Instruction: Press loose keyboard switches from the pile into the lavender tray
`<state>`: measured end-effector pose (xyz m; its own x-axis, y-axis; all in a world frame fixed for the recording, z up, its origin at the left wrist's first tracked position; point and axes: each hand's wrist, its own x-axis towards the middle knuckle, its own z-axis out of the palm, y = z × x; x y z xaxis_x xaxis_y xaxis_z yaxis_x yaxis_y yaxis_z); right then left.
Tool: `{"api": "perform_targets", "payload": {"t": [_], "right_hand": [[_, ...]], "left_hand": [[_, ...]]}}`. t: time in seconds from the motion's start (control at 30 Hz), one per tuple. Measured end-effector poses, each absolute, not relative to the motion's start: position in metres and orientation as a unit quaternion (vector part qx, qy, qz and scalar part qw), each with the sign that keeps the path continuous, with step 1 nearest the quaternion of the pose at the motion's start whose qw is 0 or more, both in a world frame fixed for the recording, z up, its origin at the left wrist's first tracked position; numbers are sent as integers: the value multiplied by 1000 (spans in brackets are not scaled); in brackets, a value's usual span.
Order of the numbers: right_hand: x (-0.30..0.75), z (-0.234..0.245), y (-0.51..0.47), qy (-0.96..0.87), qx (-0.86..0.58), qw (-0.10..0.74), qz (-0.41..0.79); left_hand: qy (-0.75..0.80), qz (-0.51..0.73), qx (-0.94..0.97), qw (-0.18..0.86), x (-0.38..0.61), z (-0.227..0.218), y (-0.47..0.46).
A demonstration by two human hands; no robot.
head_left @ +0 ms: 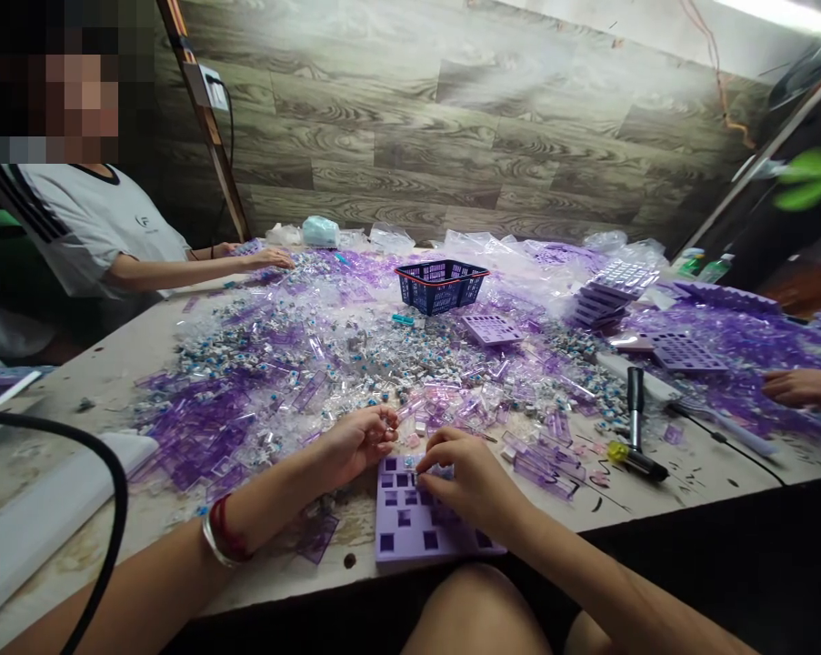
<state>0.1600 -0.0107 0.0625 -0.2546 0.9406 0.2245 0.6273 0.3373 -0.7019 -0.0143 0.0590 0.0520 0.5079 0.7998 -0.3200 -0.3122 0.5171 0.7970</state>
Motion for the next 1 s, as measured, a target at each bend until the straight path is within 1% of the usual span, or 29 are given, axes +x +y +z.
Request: {"api": "perform_targets", "payload": {"t": [0.17,0.37,0.57,0.83,0.9,1.0], "right_hand": [[156,65,-8,-747,-523,324,253],[154,61,-11,-739,-523,343,250],[158,56,-13,-733,-530,349,243],[160,58,-11,-743,-539,318,239],[163,62,-11,-744,-531,328,239],[169,69,-10,-734,-518,380,221]], "left_hand": [[357,337,345,800,-15,54,58],[378,350,366,775,-15,52,56],[373,363,467,715,-13,59,50],[378,335,507,699,-11,57,49],[370,325,537,685,-11,57,48],[355,325,566,669,-11,56,48]]}}
